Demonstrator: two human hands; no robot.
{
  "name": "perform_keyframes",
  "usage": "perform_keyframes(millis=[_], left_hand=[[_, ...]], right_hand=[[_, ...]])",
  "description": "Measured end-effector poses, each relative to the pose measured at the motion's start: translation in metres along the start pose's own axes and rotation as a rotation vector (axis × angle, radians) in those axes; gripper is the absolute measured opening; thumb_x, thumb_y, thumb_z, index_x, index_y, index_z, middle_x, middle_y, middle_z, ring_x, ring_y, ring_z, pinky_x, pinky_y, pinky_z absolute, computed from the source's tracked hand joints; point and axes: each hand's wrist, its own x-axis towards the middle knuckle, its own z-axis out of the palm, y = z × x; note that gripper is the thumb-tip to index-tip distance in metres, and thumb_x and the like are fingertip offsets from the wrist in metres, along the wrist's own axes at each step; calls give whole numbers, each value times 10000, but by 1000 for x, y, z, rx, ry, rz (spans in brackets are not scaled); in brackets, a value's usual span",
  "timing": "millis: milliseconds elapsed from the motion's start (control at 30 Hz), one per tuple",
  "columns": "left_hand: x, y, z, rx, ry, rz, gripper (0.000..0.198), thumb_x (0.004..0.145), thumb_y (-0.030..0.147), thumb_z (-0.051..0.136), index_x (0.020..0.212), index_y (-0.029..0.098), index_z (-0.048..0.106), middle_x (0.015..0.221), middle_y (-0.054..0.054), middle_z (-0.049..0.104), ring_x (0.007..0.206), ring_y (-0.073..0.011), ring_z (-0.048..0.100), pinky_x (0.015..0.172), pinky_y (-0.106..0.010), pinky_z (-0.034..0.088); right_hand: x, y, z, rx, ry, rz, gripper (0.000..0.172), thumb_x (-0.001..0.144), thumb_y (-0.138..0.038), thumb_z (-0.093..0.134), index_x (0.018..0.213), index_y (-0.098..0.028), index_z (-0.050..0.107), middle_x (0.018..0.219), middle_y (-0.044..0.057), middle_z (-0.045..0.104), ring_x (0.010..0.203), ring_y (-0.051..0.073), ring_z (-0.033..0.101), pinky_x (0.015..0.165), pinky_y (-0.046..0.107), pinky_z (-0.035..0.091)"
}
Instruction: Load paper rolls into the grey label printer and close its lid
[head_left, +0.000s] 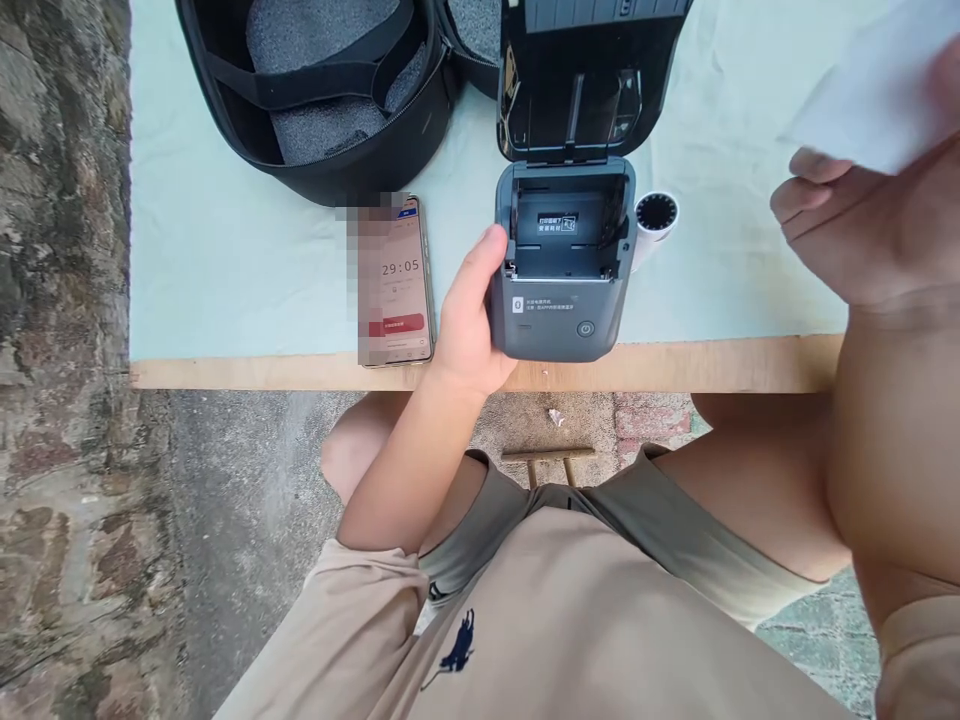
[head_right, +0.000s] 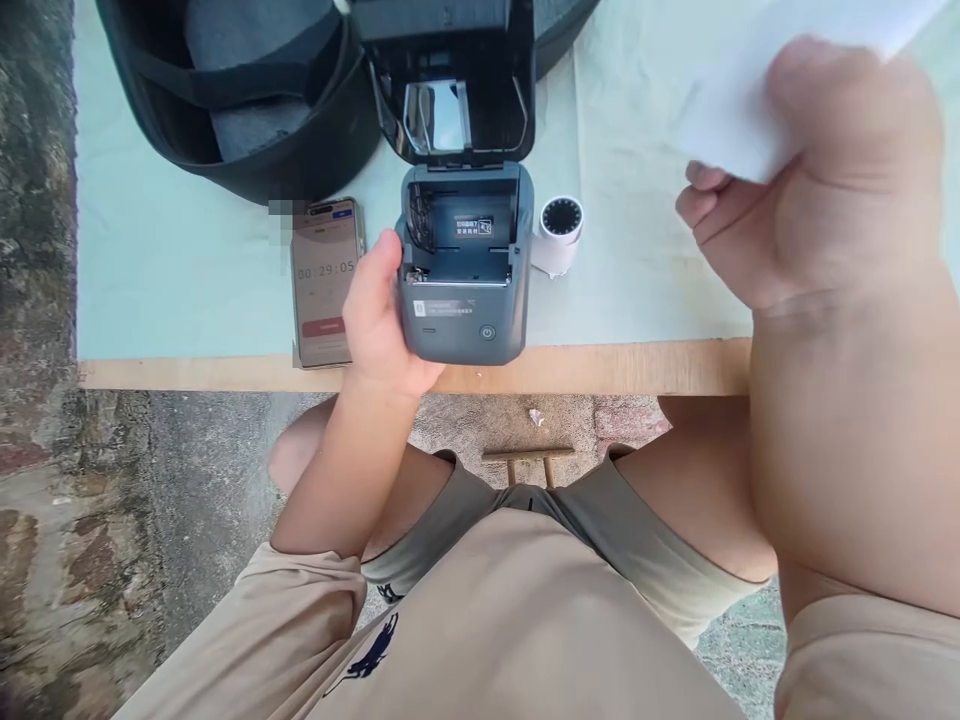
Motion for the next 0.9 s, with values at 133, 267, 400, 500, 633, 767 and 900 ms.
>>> perform_keyframes(millis=[133, 267, 400, 500, 633, 767, 900], left_hand=[[-1, -1, 2, -40, 0, -8, 359, 989, 376, 403, 971, 159, 687, 900, -50, 746, 1329, -319, 603, 1098, -495, 523], [0, -2, 1, -76, -18, 4, 336, 968, 389, 475, 948, 151, 711, 887, -49, 760, 1274, -326, 639, 1090, -470, 536], [-1, -3, -1, -80, -67, 16, 386, 989, 408, 432, 961, 159, 726, 878, -55, 770, 1347, -313, 585, 1122, -459, 516], [-2, -2, -1, -60, -69, 22, 434, 1016, 400, 357, 947, 184, 727, 912, -64, 778, 1436, -267, 498, 1176, -411, 469], [-2, -2, 0, -45, -61, 22, 431, 1015, 407, 355, 949, 185, 717, 925, -69, 778, 1466, -264, 460, 1197, -425, 441], [-1, -1, -1, -77, -48, 5, 375, 991, 398, 415, 953, 176, 715, 917, -58, 773, 1456, -281, 471, 1202, -447, 430], [-3, 2, 2, -82, -29, 15, 368, 983, 398, 420, 955, 188, 721, 956, -48, 778, 1473, -273, 447, 1218, -428, 412]], right_hand=[[-1, 11, 5, 169, 30, 55, 374, 589, -378, 824, 857, -277, 584, 803, 6, 567, 718, 168, 613, 512, 305, 441], [-6, 7, 0, -280, 56, -143, 392, 576, -310, 846, 862, -265, 583, 820, 21, 613, 706, 146, 574, 574, 326, 424], [-7, -3, 0, -624, 54, -102, 492, 576, -237, 821, 1030, -265, 632, 998, 21, 653, 787, 129, 553, 658, 313, 433], [-6, -7, 3, -779, -15, 162, 566, 618, -248, 828, 1142, -319, 626, 902, -2, 651, 696, 118, 547, 729, 345, 477], [-10, -12, -1, -768, -60, 82, 860, 559, -282, 875, 1348, -313, 533, 1232, 53, 666, 944, 209, 652, 795, 381, 486], [-31, -22, 6, -603, -31, -441, 584, 742, -307, 742, 1304, -250, 598, 1325, 112, 624, 1061, 242, 671, 761, 358, 476], [-46, -24, 37, -693, -288, -429, 517, 747, -332, 738, 1233, -217, 607, 1229, 115, 631, 631, 105, 580, 703, 347, 524]])
